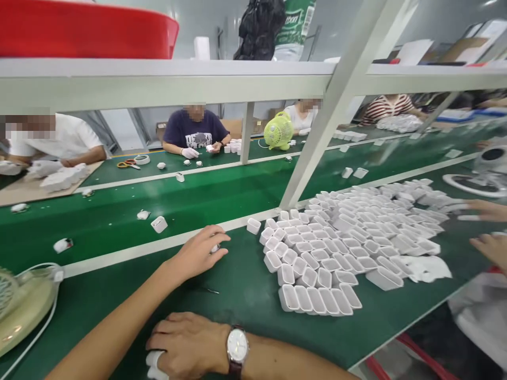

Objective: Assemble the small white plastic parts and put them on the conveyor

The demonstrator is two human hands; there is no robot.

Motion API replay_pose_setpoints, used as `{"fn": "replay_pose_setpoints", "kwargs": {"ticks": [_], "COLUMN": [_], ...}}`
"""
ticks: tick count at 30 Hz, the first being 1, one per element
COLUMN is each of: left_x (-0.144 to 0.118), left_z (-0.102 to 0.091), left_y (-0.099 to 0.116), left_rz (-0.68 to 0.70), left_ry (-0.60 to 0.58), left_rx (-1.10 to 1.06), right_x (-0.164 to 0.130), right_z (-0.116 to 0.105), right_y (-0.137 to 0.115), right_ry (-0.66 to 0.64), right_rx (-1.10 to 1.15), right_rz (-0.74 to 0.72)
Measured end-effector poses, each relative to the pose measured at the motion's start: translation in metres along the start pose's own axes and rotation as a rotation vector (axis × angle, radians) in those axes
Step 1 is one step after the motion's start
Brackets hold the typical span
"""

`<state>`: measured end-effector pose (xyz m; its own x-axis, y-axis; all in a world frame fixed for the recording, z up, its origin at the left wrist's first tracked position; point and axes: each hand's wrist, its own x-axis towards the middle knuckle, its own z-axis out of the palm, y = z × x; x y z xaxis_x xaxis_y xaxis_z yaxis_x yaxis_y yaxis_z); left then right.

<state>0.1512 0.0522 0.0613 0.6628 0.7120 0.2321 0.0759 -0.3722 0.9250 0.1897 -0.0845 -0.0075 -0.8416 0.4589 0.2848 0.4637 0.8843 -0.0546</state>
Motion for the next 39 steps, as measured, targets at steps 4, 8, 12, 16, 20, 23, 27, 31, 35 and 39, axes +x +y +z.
{"fn": "replay_pose_setpoints", "kwargs": {"ticks": [4, 8, 12, 16, 20, 23, 27, 31, 35, 39], "left_x": [0.042, 0.075, 0.086, 0.076, 0.034, -0.020, -0.100, -0.150, -0.165, -0.169], "left_z": [0.046, 0.076, 0.083, 0.049, -0.014, -0.058, -0.088, -0.088, -0.082, -0.080], "left_y": [-0.006, -0.018, -0.019, -0.010, -0.003, -0.011, -0.033, -0.047, -0.048, -0.045], "left_rz": [0.200, 0.240, 0.205, 0.176, 0.138, 0.057, -0.059, -0.104, -0.102, -0.089], "left_ry": [-0.067, -0.081, -0.077, 0.032, 0.217, 0.443, 0.509, 0.493, 0.498, 0.485], "left_rx": [0.141, 0.294, 0.356, 0.387, 0.400, 0.422, 0.527, 0.604, 0.633, 0.653], "right_x": [-0.001, -0.003, -0.003, -0.004, -0.005, -0.004, -0.010, -0.023, -0.031, -0.033], "right_z": [-0.002, -0.001, 0.000, 0.002, 0.002, -0.004, -0.027, -0.044, -0.045, -0.047], "right_y": [0.000, 0.003, 0.007, 0.008, 0.008, 0.016, 0.041, 0.065, 0.073, 0.072], "right_ry": [-0.032, -0.019, 0.005, 0.043, 0.121, 0.233, 0.361, 0.261, 0.122, 0.074], "right_rx": [-0.029, -0.022, -0.007, 0.039, 0.051, 0.019, -0.066, -0.151, -0.156, -0.153], "right_rz": [-0.011, -0.016, 0.007, -0.003, -0.008, 0.039, 0.404, 0.748, 0.833, 0.833]}}
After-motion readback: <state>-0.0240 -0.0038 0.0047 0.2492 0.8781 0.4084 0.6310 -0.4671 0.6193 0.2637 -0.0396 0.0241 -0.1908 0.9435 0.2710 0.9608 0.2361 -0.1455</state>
